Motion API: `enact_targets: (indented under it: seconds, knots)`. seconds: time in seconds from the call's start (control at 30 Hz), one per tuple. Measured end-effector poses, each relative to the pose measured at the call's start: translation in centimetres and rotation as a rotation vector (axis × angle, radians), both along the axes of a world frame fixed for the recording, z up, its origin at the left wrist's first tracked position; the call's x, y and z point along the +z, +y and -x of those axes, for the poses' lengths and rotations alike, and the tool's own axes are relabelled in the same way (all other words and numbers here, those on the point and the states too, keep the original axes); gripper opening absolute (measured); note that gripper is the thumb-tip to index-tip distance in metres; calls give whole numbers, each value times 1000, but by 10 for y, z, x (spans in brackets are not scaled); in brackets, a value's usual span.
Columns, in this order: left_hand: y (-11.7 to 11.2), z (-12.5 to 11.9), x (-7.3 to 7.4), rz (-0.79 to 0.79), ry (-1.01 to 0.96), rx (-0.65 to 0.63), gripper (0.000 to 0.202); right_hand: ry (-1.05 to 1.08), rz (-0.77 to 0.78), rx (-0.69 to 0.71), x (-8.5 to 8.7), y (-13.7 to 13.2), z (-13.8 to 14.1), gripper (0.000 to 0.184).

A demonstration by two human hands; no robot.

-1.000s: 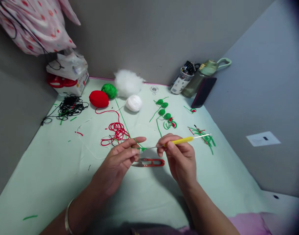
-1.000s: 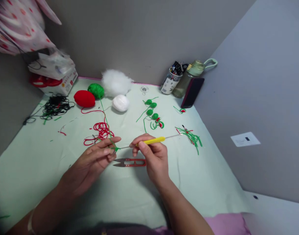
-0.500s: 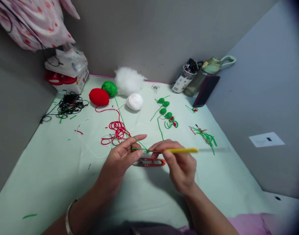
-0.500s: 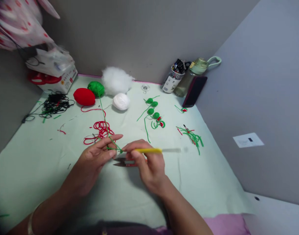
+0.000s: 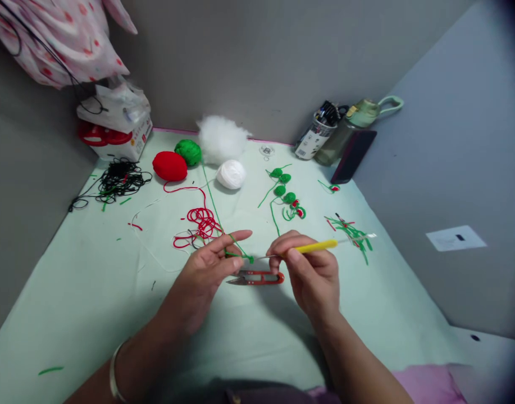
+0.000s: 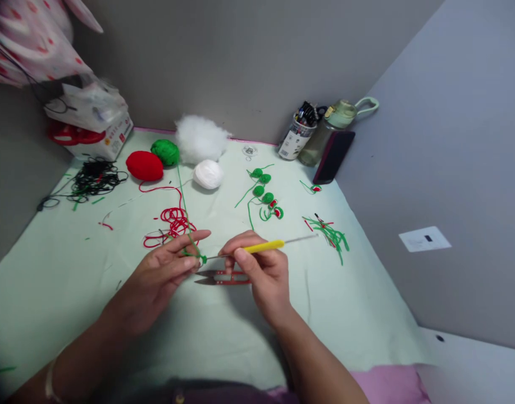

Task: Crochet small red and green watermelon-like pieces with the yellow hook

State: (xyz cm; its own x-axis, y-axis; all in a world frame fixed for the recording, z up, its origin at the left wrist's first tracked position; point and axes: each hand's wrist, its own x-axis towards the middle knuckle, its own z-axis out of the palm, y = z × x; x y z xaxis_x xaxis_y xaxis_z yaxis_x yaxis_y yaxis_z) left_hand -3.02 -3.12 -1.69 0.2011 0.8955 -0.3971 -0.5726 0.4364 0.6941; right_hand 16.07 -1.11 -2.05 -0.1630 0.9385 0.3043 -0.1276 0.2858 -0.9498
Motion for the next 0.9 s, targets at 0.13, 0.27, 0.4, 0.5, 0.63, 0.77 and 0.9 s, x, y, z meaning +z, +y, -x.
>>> enact_targets:
  seconds: [0.13,0.27,0.4,0.5,0.63,0.77,0.9]
  knots:
    - [-3,-12,3,-35,95,80,51,-168,-104,-16,-7,-5,7,18]
    - [-8,-19,4,21,28,29,70,-560,-561,-170,-14,-14,9,35]
    - [-7,-13,3,38,-88,-21,60,-401,-425,-152,-6,-12,6,32]
    - [-4,-9,3,40,-115,-7,55,-279,-294,-122,2,-6,3,24]
    - [-6,-12,3,10,-27,34,60,-372,-321,-82,4,-6,3,25]
    - [-9,-17,2,43,-102,13,61,-642,-581,-132,-2,-14,5,40]
    - [-6,-12,-1,64,-191,-37,49,-478,-512,-138,-5,-15,4,36]
